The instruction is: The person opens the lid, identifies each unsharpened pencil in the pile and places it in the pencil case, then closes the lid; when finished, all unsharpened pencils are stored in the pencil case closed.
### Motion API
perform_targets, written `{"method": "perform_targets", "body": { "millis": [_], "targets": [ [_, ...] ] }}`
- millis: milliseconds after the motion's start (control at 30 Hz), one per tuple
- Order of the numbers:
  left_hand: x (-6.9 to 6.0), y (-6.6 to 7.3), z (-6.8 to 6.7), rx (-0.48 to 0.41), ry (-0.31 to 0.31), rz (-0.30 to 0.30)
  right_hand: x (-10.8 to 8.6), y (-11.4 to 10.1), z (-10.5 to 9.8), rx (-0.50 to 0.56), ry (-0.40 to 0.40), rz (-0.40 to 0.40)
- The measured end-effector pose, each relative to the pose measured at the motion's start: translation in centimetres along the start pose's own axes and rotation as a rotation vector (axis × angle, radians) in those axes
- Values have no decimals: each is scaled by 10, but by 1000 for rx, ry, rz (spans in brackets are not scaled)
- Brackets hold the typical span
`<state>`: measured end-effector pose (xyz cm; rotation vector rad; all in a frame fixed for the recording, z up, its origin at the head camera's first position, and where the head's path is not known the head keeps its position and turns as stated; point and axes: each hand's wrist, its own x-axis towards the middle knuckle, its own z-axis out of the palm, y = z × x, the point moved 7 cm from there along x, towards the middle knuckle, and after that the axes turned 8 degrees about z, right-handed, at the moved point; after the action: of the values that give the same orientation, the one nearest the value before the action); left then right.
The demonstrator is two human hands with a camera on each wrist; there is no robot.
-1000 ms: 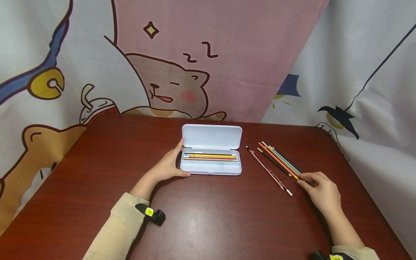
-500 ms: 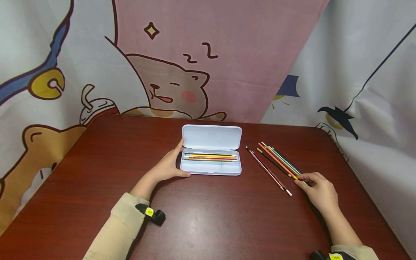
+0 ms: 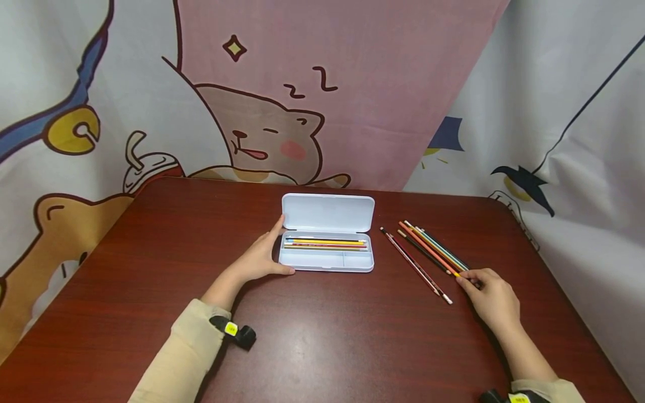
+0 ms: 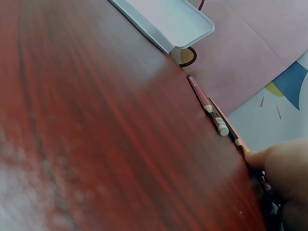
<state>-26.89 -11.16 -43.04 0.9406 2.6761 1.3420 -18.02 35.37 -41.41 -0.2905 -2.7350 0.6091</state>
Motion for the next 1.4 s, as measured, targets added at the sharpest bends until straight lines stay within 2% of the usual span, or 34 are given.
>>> {"method": "perform_targets", "body": {
  "millis": [167,433,567,933,1400],
  "targets": [
    [0,-2,1,1,-5,-11,1,0,-3,7,35,6],
    [0,2,0,-1,-2,17,2,3,-9,29,73,54],
    [0,2,-1,-5,-3,14,2,0,-12,50,111,46],
    [1,0,-2,5,3,45,0,-27,-7,158,195,-99],
    [0,2,0,-5,-3,22,10,-75,24,264,109,-234]
  ]
}}
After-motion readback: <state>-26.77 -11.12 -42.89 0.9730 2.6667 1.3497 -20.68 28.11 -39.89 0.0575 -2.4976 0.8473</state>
